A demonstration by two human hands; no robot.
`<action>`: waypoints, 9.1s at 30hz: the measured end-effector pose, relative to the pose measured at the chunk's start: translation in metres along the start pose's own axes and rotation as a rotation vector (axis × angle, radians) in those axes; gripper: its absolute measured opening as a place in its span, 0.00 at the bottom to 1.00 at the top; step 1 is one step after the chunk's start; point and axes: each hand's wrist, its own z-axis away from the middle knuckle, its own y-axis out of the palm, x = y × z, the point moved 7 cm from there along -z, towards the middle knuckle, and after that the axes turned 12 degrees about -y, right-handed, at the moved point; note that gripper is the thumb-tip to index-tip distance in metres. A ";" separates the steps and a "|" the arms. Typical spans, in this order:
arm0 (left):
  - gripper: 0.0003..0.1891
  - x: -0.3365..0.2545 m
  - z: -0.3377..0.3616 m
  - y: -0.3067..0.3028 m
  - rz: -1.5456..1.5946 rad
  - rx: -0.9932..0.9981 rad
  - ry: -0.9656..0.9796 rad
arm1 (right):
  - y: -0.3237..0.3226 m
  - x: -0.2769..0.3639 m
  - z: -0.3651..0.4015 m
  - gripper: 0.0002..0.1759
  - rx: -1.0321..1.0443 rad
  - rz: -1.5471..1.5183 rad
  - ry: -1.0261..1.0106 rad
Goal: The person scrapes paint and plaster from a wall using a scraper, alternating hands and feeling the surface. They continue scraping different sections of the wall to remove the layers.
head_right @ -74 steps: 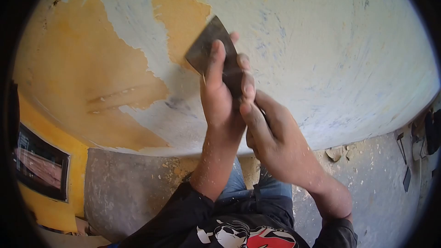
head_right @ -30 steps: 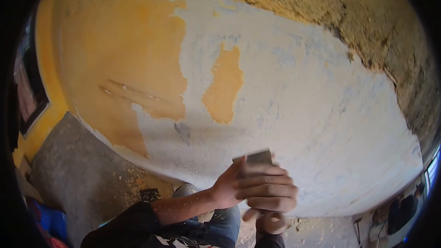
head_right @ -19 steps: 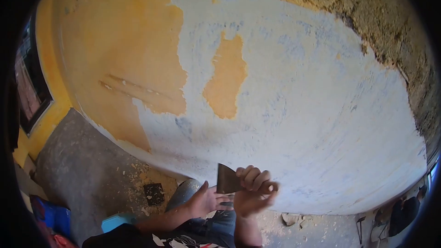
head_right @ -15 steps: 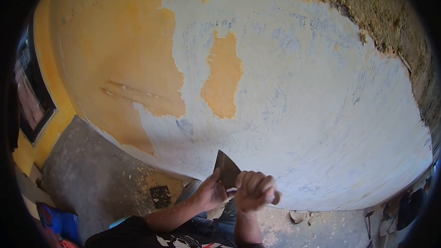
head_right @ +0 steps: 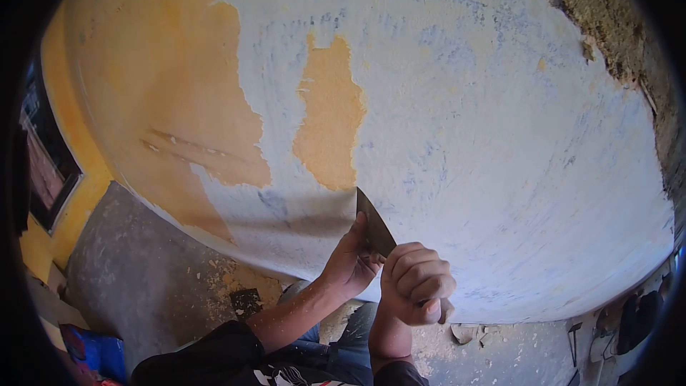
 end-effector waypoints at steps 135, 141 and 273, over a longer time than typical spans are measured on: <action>0.17 -0.067 0.049 0.007 -0.520 -0.419 0.196 | 0.033 -0.003 0.133 0.16 -0.225 0.474 1.552; 0.18 -0.065 0.046 0.016 -0.470 -0.377 0.205 | 0.034 -0.001 0.124 0.15 -0.159 0.492 1.527; 0.05 0.021 0.273 -0.235 -1.627 -0.551 0.591 | 0.136 -0.090 -0.200 0.23 0.159 0.717 0.134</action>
